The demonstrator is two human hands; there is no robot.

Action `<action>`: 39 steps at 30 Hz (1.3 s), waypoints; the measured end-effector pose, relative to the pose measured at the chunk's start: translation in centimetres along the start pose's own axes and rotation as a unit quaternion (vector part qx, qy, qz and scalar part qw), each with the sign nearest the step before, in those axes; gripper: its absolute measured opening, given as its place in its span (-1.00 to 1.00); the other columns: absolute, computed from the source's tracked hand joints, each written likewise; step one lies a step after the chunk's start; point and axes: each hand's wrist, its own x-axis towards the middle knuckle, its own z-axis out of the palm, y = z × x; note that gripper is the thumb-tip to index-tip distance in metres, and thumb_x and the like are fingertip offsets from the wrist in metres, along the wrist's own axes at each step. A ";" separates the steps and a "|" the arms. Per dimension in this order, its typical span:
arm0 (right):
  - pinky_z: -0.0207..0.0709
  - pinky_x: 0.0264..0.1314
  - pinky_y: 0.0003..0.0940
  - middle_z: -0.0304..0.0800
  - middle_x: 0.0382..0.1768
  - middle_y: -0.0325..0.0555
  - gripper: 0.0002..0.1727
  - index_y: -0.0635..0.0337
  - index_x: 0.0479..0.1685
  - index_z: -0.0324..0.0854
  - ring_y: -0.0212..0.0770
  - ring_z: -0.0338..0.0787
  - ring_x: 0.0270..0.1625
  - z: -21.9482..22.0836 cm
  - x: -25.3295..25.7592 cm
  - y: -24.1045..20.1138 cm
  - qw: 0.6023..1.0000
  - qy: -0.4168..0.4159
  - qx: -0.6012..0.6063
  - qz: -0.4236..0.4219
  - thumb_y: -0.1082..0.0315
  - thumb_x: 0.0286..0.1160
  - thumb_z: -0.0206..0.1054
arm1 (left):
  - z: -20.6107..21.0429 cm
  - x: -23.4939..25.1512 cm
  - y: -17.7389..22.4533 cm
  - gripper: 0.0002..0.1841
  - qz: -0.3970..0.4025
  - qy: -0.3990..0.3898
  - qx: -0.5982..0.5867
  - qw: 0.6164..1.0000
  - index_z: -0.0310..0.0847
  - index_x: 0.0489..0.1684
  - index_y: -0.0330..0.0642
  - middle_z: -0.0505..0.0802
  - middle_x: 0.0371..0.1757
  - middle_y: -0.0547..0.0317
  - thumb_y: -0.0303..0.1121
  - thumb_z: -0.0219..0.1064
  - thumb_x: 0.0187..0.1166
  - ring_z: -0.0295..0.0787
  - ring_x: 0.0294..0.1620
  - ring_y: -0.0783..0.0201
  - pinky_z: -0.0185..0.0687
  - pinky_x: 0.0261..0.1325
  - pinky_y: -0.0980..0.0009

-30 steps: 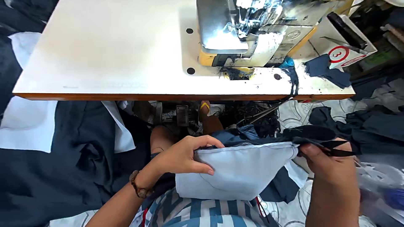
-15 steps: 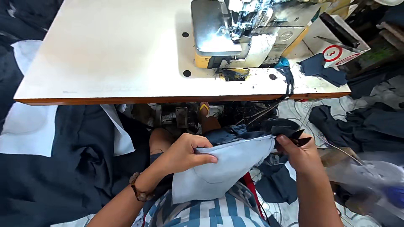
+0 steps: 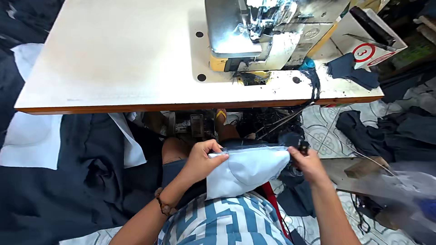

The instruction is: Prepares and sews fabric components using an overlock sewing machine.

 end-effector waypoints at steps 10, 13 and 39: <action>0.65 -0.05 -0.26 0.80 0.21 0.06 -0.46 0.28 0.36 0.68 -0.24 0.76 -0.07 4.5 -1.7 -10.1 0.938 -0.217 -0.129 -0.238 0.22 0.40 0.53 | 2.1 0.0 0.7 -0.84 0.017 -0.071 0.066 0.995 0.68 -0.45 -0.26 0.84 -0.28 0.25 -0.37 0.46 0.44 0.62 -0.34 0.67 0.49 -0.27 0.72; 0.45 -0.23 -0.58 0.71 -0.33 -0.18 -0.79 0.32 -0.18 0.75 -0.53 0.58 -0.32 8.6 -1.2 -10.4 0.893 -0.375 -0.088 -0.234 0.30 0.53 0.39 | 1.4 -0.5 1.2 -0.84 0.031 -0.055 0.070 0.996 0.68 -0.44 -0.27 0.85 -0.26 0.22 -0.38 0.48 0.43 0.68 -0.29 0.65 0.55 -0.22 0.70; 0.59 -0.06 -0.67 0.76 0.08 -0.35 -0.76 0.30 -0.08 0.71 -0.70 0.67 -0.10 -1.5 -0.9 -4.7 0.963 -0.136 -0.022 -0.233 0.30 0.47 0.31 | -18.9 -4.8 2.6 -0.78 0.031 0.077 0.321 0.944 0.73 -0.35 -0.21 0.87 -0.21 0.28 -0.22 0.46 0.41 0.76 -0.22 0.55 0.73 -0.07 0.43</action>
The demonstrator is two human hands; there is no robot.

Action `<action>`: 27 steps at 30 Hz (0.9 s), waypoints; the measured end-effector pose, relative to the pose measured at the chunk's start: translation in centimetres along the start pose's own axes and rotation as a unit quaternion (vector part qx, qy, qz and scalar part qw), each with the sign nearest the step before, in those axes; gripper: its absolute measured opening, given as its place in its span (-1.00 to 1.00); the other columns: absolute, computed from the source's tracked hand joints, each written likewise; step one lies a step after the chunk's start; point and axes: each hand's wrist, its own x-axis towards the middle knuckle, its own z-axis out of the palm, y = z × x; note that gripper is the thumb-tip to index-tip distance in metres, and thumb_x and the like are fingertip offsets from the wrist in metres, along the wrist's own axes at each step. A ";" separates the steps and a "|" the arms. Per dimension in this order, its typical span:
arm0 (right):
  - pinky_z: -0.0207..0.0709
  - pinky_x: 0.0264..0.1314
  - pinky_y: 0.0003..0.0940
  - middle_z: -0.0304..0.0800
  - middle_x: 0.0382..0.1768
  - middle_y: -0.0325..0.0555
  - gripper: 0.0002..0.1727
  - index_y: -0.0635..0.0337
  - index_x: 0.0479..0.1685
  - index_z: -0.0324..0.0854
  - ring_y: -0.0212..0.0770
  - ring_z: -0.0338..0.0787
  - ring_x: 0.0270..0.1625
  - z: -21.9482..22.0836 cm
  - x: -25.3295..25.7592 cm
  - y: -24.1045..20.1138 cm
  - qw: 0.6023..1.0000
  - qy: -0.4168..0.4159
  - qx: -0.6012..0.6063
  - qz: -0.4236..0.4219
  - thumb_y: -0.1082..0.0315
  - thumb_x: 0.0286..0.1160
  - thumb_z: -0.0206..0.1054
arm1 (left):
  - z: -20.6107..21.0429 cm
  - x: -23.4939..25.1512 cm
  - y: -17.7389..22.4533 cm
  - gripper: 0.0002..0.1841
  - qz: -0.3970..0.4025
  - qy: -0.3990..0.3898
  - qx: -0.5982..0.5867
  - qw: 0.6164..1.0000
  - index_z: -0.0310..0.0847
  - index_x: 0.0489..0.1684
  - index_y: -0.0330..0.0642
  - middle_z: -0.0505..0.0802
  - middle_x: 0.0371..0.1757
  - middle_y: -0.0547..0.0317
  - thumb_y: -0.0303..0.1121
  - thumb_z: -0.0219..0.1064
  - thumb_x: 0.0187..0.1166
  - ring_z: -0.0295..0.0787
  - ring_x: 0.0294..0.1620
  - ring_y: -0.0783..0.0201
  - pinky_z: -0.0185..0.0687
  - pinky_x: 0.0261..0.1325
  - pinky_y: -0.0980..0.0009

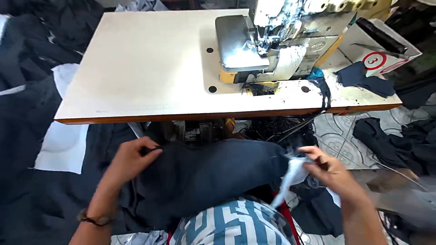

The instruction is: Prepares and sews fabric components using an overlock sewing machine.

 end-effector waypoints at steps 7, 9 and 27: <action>0.47 0.47 -0.48 0.53 0.54 0.17 -0.74 0.33 -0.47 0.62 -0.31 0.55 0.52 10.5 4.8 -7.5 0.931 -0.253 0.081 -0.249 0.34 0.55 0.36 | 9.2 4.0 13.1 -0.91 0.225 -0.145 0.114 0.957 0.74 -0.43 -0.19 0.76 -0.54 0.15 -0.39 0.43 0.40 0.76 -0.49 0.17 0.68 -0.42 0.12; 0.42 0.59 -0.43 0.49 0.59 0.21 -0.72 0.36 -0.44 0.64 -0.25 0.47 0.64 10.4 5.2 -7.5 0.930 -0.251 0.092 -0.254 0.33 0.59 0.35 | 9.0 4.8 13.6 -0.89 0.192 -0.162 0.090 0.964 0.72 -0.43 -0.17 0.72 -0.56 0.20 -0.35 0.40 0.44 0.70 -0.51 0.26 0.62 -0.45 0.21; 0.14 -0.51 -0.75 0.34 -0.66 -0.33 -0.59 0.19 -0.57 0.44 -0.64 0.32 -0.55 3.9 3.4 -2.9 0.903 -0.349 0.106 -0.225 0.19 0.70 0.26 | 0.4 4.6 8.0 -0.72 0.134 -0.358 -0.087 0.920 0.73 -0.41 -0.08 0.73 -0.46 0.48 -0.07 0.43 0.53 0.59 -0.40 0.71 0.49 -0.36 0.72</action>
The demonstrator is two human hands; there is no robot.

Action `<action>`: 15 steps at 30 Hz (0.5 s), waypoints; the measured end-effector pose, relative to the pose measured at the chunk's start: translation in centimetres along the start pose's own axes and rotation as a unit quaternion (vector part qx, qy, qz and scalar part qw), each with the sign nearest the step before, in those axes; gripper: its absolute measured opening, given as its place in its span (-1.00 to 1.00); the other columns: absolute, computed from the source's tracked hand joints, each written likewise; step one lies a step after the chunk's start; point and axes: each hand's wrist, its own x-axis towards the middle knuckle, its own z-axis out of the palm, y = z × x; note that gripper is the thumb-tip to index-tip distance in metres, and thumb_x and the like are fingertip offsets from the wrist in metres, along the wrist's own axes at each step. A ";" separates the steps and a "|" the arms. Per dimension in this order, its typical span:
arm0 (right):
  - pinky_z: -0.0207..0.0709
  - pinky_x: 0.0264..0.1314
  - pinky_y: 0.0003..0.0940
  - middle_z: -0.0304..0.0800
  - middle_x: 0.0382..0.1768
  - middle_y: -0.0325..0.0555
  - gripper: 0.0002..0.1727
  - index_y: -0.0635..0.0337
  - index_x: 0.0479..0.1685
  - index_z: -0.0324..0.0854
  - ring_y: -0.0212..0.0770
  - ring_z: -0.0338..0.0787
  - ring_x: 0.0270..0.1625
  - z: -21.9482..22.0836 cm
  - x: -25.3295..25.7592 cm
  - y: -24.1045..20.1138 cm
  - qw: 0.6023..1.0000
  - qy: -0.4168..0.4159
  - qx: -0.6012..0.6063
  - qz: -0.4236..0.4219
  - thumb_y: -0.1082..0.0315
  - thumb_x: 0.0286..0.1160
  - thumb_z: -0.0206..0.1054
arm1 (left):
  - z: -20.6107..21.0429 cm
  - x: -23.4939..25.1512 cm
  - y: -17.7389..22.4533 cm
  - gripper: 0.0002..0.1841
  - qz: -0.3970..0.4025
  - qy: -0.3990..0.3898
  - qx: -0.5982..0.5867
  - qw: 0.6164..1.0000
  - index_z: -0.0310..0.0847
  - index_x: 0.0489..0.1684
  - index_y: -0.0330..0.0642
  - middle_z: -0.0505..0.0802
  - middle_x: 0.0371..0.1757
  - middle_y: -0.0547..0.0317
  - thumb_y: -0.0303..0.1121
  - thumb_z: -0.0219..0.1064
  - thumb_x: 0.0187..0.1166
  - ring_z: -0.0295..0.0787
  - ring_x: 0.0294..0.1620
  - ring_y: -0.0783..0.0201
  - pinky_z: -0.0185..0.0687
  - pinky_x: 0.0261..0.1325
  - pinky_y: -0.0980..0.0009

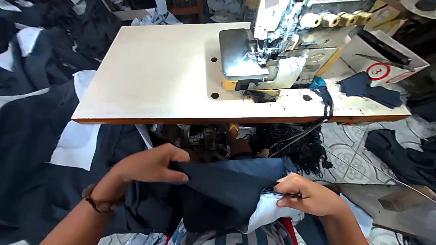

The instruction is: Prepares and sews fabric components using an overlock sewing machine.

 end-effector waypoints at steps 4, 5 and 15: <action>0.08 -0.54 -0.76 0.30 -0.68 -0.37 -0.60 0.16 -0.58 0.43 -0.67 0.28 -0.58 0.6 0.7 0.9 1.000 0.015 0.006 0.007 0.18 0.69 0.27 | -3.1 -1.2 -1.0 -0.79 -0.039 0.094 0.031 0.994 0.73 -0.51 -0.06 0.74 -0.49 0.48 -0.19 0.44 0.47 0.57 -0.47 0.70 0.45 -0.42 0.73; 0.10 -0.54 -0.77 0.31 -0.68 -0.37 -0.59 0.15 -0.56 0.44 -0.68 0.29 -0.58 0.5 0.7 1.0 1.000 0.020 -0.001 0.004 0.15 0.70 0.27 | -3.7 -1.4 -1.2 -0.83 -0.042 0.113 0.036 0.992 0.74 -0.50 -0.08 0.74 -0.47 0.47 -0.24 0.45 0.45 0.58 -0.45 0.69 0.46 -0.40 0.73; 0.17 -0.50 -0.80 0.44 -0.67 -0.36 -0.66 0.18 -0.52 0.56 -0.73 0.36 -0.56 0.6 0.7 2.6 0.997 0.065 -0.003 0.042 0.19 0.63 0.31 | -6.6 0.8 -2.0 -0.86 -0.003 0.312 -0.002 0.950 0.65 -0.42 -0.10 0.83 -0.37 0.47 -0.56 0.48 0.36 0.68 -0.42 0.67 0.63 -0.31 0.68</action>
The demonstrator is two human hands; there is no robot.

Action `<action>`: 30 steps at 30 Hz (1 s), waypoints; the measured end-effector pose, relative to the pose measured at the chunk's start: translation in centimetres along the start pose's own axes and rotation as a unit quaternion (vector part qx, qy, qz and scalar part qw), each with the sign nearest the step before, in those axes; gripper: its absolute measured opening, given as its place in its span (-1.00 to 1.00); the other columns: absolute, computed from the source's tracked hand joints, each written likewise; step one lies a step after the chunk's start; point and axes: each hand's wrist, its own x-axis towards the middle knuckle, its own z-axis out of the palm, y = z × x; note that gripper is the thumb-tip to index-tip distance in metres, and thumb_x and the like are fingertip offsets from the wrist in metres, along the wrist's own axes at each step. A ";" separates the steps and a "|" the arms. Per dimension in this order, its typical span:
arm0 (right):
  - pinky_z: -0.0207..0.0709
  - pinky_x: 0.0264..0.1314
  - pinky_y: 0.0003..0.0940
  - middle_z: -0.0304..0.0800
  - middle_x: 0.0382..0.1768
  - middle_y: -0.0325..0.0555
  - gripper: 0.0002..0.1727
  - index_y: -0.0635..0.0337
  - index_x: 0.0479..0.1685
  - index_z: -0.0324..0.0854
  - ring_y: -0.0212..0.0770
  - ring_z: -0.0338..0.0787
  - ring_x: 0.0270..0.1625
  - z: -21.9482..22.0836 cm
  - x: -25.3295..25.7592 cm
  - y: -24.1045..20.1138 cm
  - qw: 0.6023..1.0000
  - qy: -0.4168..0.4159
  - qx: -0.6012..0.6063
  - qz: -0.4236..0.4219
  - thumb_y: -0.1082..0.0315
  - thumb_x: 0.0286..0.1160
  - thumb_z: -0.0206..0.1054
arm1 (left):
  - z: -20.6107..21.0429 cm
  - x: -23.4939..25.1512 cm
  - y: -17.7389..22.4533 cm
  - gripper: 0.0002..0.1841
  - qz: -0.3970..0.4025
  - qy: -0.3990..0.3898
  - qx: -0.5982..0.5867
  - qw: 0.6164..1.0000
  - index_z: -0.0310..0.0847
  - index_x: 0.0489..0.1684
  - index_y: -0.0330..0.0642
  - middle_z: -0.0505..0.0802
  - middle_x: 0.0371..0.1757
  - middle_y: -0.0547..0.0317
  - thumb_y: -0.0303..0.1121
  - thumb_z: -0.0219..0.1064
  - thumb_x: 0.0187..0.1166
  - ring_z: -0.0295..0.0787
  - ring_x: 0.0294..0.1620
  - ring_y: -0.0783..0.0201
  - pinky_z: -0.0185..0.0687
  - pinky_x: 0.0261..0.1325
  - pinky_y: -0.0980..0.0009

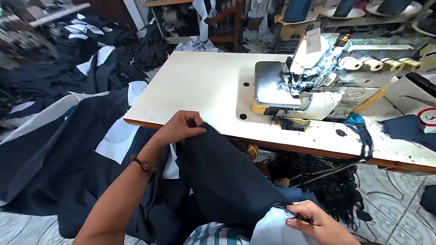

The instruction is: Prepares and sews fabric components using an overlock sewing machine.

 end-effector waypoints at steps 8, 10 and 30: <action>0.33 -0.50 -0.75 0.52 -0.64 -0.54 -0.82 0.17 -0.45 0.68 -0.76 0.44 -0.58 6.0 5.9 -1.6 0.981 0.126 0.098 0.112 0.33 0.51 0.35 | 4.5 15.3 3.6 -0.90 0.213 0.022 0.327 0.920 0.69 -0.31 -0.50 0.81 -0.27 -0.25 -0.57 0.39 0.51 0.82 -0.14 -0.13 0.72 0.05 -0.02; 0.42 -0.50 -0.73 0.59 -0.61 -0.57 -0.86 0.11 -0.40 0.70 -0.74 0.52 -0.57 7.2 6.9 -2.5 0.965 0.164 0.144 0.144 0.35 0.52 0.32 | 7.5 18.4 3.8 -0.92 0.194 -0.005 0.357 0.914 0.70 -0.20 -0.45 0.81 -0.18 -0.24 -0.56 0.35 0.54 0.81 -0.02 -0.21 0.68 0.14 -0.13; 0.41 -0.40 -0.72 0.61 -0.58 -0.43 -0.73 0.32 -0.44 0.66 -0.73 0.53 -0.49 6.2 1.4 -1.1 0.957 0.226 0.166 0.067 0.34 0.60 0.32 | 17.1 17.5 2.5 -0.58 0.206 0.059 0.415 0.884 0.72 0.35 -0.23 0.79 0.41 -0.04 -0.17 0.21 0.72 0.68 0.50 -0.01 0.49 0.58 0.04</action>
